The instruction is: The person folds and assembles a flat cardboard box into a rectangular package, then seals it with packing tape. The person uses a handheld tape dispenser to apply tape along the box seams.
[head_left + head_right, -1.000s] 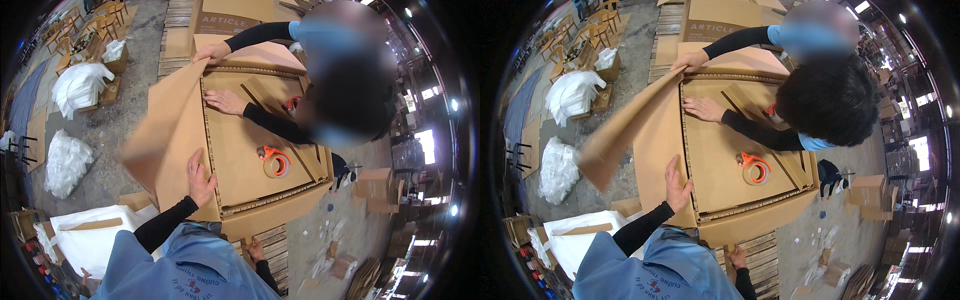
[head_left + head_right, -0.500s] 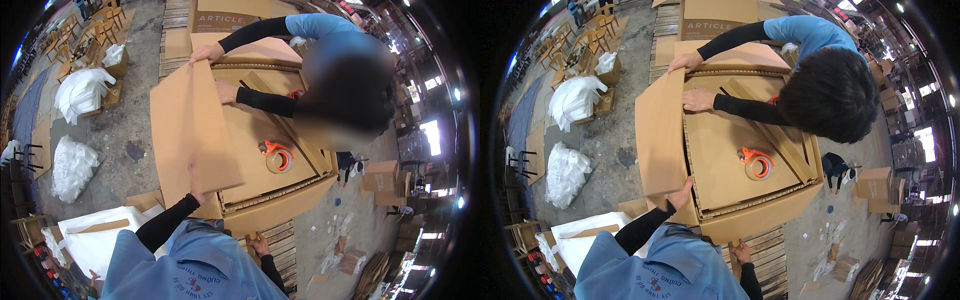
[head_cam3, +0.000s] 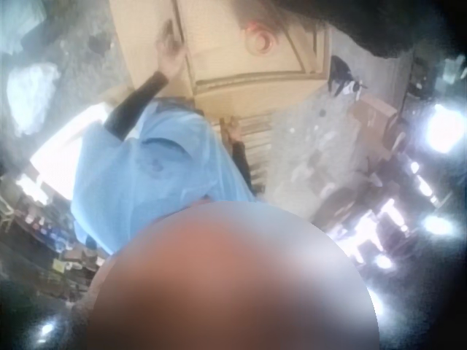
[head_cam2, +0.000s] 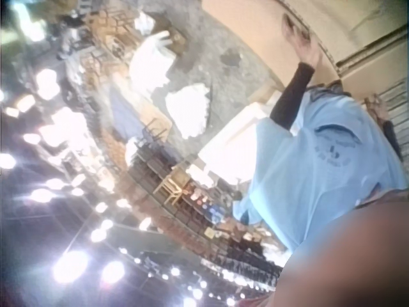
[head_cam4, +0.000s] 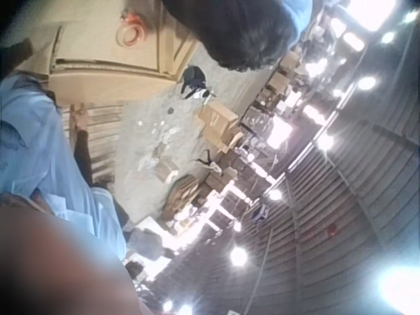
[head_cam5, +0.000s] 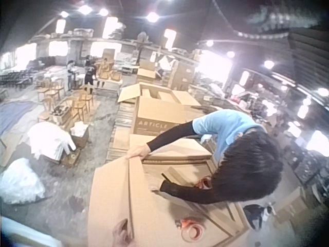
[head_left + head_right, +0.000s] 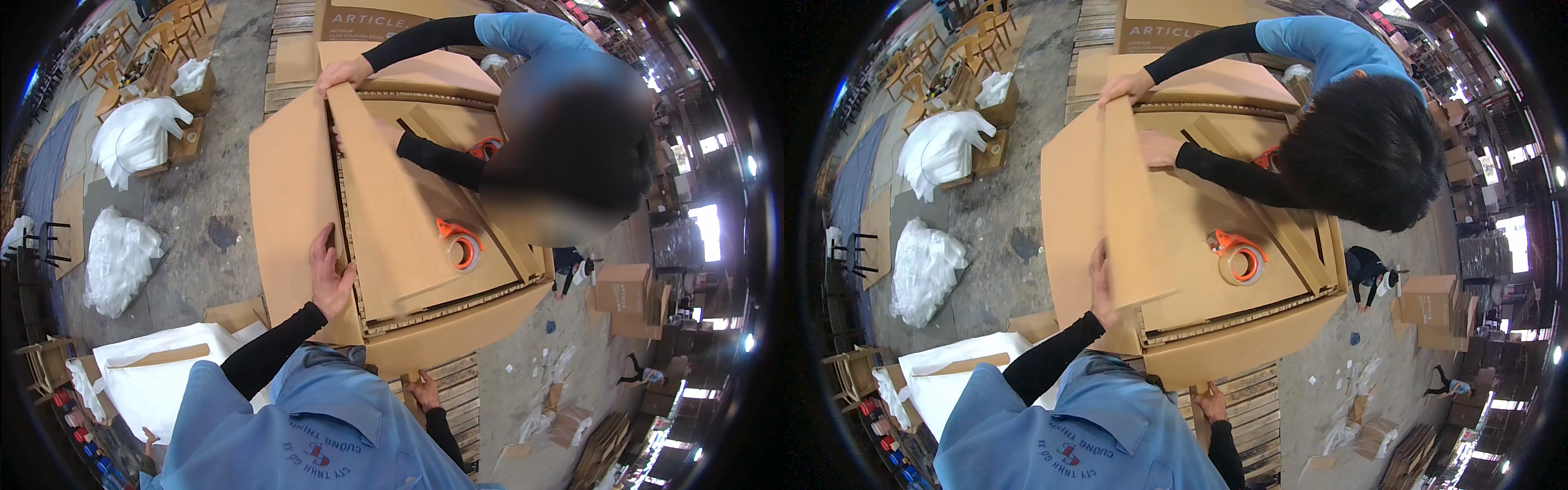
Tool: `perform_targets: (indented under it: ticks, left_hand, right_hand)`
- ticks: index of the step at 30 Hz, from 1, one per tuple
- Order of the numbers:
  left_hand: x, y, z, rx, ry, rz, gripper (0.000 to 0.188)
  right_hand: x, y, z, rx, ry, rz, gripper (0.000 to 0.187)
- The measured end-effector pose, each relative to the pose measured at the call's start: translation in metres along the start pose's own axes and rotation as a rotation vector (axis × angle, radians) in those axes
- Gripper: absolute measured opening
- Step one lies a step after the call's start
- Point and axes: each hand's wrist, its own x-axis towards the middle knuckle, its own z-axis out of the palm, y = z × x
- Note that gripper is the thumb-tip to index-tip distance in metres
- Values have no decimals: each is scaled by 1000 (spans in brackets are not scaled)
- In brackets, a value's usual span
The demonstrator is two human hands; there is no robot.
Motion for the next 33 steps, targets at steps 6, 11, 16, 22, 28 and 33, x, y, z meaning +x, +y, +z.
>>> perform_targets:
  ticks: [6,11,16,22,28,33]
  left_hand:
    - [2,3,-10,66,-5,-13,79]
    - [5,3,-4,78,2,27,66]
    - [11,13,4,91,-15,57,32]
    - [11,11,4,76,-25,41,30]
    - [9,3,-4,130,-50,40,65]
    - [6,-6,-3,100,-66,9,56]
  right_hand:
    - [6,-4,1,-52,-8,29,88]
    - [11,20,0,-64,73,-60,82]
    - [1,-19,12,-33,-10,3,68]
    - [16,24,4,50,5,-20,57]
    - [-7,-10,5,193,-99,-11,57]
    - [-24,-41,11,259,-120,48,61]
